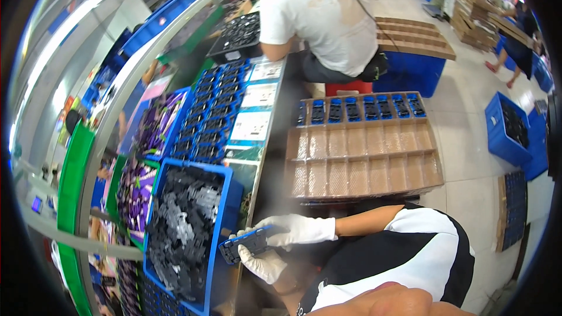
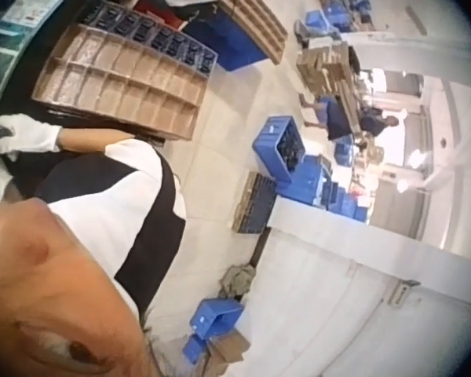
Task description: The person assembles black plastic components onto a blue plastic base by hand, taking the components from a parts bin and attaching them to the base.
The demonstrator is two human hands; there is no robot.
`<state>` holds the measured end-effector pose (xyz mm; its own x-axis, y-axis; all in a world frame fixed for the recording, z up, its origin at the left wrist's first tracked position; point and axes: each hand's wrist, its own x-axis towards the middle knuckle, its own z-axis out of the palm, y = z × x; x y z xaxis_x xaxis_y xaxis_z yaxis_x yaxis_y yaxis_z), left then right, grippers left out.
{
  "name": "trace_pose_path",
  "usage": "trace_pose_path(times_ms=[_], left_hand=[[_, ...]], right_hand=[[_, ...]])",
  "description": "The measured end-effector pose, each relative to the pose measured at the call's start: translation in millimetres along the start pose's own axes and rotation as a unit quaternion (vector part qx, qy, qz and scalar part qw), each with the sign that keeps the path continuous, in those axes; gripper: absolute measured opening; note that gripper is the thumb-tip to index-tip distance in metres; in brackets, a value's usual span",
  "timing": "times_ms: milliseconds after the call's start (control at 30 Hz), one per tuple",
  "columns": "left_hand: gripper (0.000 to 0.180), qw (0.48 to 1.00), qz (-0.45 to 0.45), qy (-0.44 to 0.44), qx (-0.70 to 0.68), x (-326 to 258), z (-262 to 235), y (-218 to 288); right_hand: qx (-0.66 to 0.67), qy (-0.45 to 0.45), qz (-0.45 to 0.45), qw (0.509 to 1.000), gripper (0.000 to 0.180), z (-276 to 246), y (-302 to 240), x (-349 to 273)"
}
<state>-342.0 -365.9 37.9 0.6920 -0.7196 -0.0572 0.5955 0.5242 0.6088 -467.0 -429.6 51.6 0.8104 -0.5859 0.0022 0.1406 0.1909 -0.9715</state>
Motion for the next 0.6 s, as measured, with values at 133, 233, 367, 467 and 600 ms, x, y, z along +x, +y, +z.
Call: trace_pose_path(times_ms=[133, 233, 367, 467, 600], left_hand=[[0.045, 0.999, -0.018, 0.032, 0.009, 8.3, 4.5, -12.8], [0.046, 0.997, 0.009, -0.013, 0.07, 19.5, 6.6, -24.1], [0.046, 0.995, 0.017, 0.008, 0.097, 10.1, 13.5, -23.9], [0.045, 0.991, 0.053, -0.001, 0.126, 4.8, 14.0, -17.0], [0.044, 0.988, 0.055, -0.01, 0.142, 7.4, 18.0, -1.2]], right_hand=[[-0.055, 0.043, -0.028, 0.997, 0.041, -10.6, 6.6, 3.2], [-0.098, 0.088, -0.169, 0.977, 0.046, -22.2, 17.0, 10.3], [-0.047, 0.066, -0.134, 0.988, 0.048, -21.5, 26.0, 14.4], [-0.013, 0.044, -0.062, 0.997, 0.049, -17.5, 25.2, 15.8], [-0.011, -0.014, -0.074, 0.997, 0.043, -17.1, 18.5, 27.5]])
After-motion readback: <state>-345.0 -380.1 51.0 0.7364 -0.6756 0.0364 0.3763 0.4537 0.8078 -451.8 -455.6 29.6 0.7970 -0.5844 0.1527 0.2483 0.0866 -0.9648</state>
